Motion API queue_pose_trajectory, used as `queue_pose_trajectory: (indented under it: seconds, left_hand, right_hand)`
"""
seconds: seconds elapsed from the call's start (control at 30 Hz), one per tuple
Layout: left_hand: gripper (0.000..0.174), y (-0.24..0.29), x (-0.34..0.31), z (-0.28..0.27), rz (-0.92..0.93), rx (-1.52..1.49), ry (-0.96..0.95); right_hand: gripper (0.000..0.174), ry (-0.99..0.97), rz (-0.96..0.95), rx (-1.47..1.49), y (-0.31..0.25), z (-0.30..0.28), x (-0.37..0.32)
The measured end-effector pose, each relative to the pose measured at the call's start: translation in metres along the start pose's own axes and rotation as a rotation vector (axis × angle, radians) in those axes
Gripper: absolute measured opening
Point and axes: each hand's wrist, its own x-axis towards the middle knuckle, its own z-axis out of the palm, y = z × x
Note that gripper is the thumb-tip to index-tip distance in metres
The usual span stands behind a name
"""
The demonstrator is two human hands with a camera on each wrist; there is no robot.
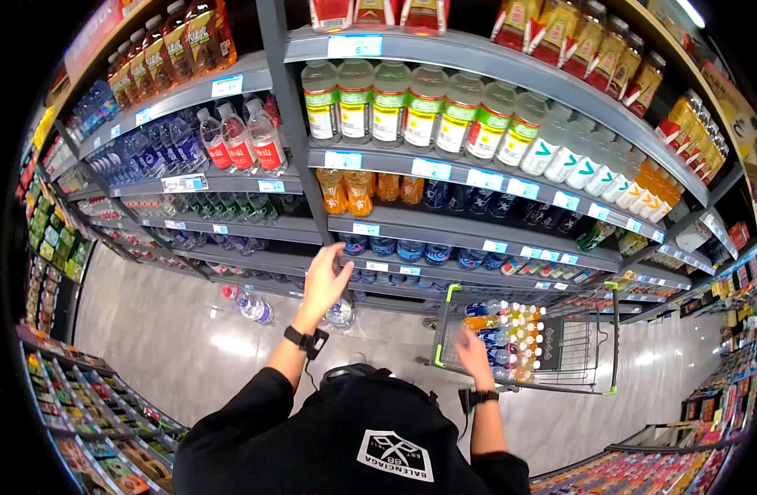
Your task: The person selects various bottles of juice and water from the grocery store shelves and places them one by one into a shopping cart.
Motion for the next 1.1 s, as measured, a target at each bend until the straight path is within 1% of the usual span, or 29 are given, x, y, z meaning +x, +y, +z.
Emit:
queue_pose_trajectory:
  seconds: [0.03,0.07,0.13,0.2,0.23,0.27,0.33,0.4,0.43,0.47,0.53,0.57,0.63,0.67,0.7,0.73,0.77,0.8,0.83,0.87,0.93,0.97,1.07,1.1]
  left_hand:
    - [0.044,-0.006,0.018,-0.007,0.013,0.010,0.018]
    - [0.046,-0.010,0.033,-0.013,0.026,0.020,0.032]
    - [0.049,-0.010,0.056,-0.027,0.035,-0.022,0.029]
    - [0.049,-0.009,0.071,-0.037,-0.001,-0.074,-0.012]
    - [0.049,-0.012,0.073,-0.039,0.007,-0.076,-0.018]
    - [0.049,-0.015,0.074,-0.041,0.008,-0.078,-0.027]
    - [0.049,-0.019,0.072,-0.045,0.034,-0.127,-0.024]
    - [0.048,-0.027,0.069,-0.047,0.013,-0.150,-0.036]
    - [0.048,-0.030,0.068,-0.049,0.013,-0.155,-0.045]
    - [0.048,-0.033,0.068,-0.051,0.012,-0.162,-0.053]
    - [0.049,-0.040,0.071,-0.052,0.023,-0.153,-0.053]
    - [0.050,-0.043,0.073,-0.052,0.030,-0.145,-0.051]
    - [0.051,-0.041,0.079,-0.056,0.016,-0.144,-0.060]
    - [0.052,-0.040,0.085,-0.058,0.002,-0.138,-0.065]
    - [0.058,-0.041,0.091,-0.058,0.019,-0.114,-0.063]
    - [0.058,-0.042,0.098,-0.057,0.025,-0.113,-0.072]
    - [0.059,-0.041,0.105,-0.054,0.045,-0.130,-0.063]
    - [0.061,-0.041,0.111,-0.052,0.065,-0.146,-0.061]
    - [0.070,-0.041,0.119,-0.049,0.081,-0.119,-0.095]
    - [0.070,-0.041,0.126,-0.046,0.095,-0.121,-0.114]
    - [0.078,-0.037,0.137,-0.041,0.053,-0.141,-0.145]
    - [0.086,-0.038,0.142,-0.038,0.059,-0.130,-0.172]
    - [0.068,-0.035,0.157,-0.026,0.012,-0.155,-0.142]
    - [0.061,-0.040,0.164,-0.020,-0.007,-0.136,-0.142]
  right_hand:
    - [0.043,0.064,-0.174,0.131,-0.030,0.013,0.028]
    - [0.044,0.032,-0.201,0.062,-0.060,0.015,0.054]
    - [0.045,0.037,-0.276,0.158,-0.139,0.026,0.092]
    - [0.043,0.012,-0.308,0.264,-0.200,0.042,0.124]
    - [0.046,0.015,-0.364,0.292,-0.224,0.050,0.139]
    - [0.048,0.016,-0.421,0.319,-0.245,0.059,0.154]
    - [0.055,0.040,-0.522,0.273,-0.279,0.072,0.183]
    - [0.061,0.129,-0.520,0.222,-0.296,0.089,0.219]
    - [0.065,0.151,-0.442,0.201,-0.308,0.095,0.232]
    - [0.062,0.192,-0.442,0.201,-0.319,0.099,0.242]
    - [0.054,0.150,-0.370,0.186,-0.330,0.104,0.269]
    - [0.054,0.154,-0.369,0.184,-0.332,0.108,0.279]
    - [0.046,0.295,-0.420,0.007,-0.337,0.115,0.291]
    - [0.046,0.301,-0.419,0.007,-0.337,0.116,0.295]
    - [0.045,0.316,-0.381,-0.055,-0.342,0.116,0.294]
    - [0.044,0.333,-0.338,-0.116,-0.344,0.116,0.293]
    - [0.044,0.343,-0.328,-0.113,-0.344,0.115,0.289]
    - [0.043,0.393,-0.307,-0.081,-0.355,0.110,0.271]
    - [0.042,0.447,-0.285,-0.049,-0.357,0.109,0.258]
    - [0.038,0.587,-0.435,0.005,-0.351,0.112,0.247]
    - [0.035,0.649,-0.424,0.073,-0.337,0.110,0.222]
    - [0.034,0.659,-0.439,0.143,-0.324,0.108,0.210]
    - [0.025,0.654,-0.333,0.410,-0.269,0.103,0.180]
    - [0.022,0.684,-0.308,0.503,-0.254,0.101,0.169]
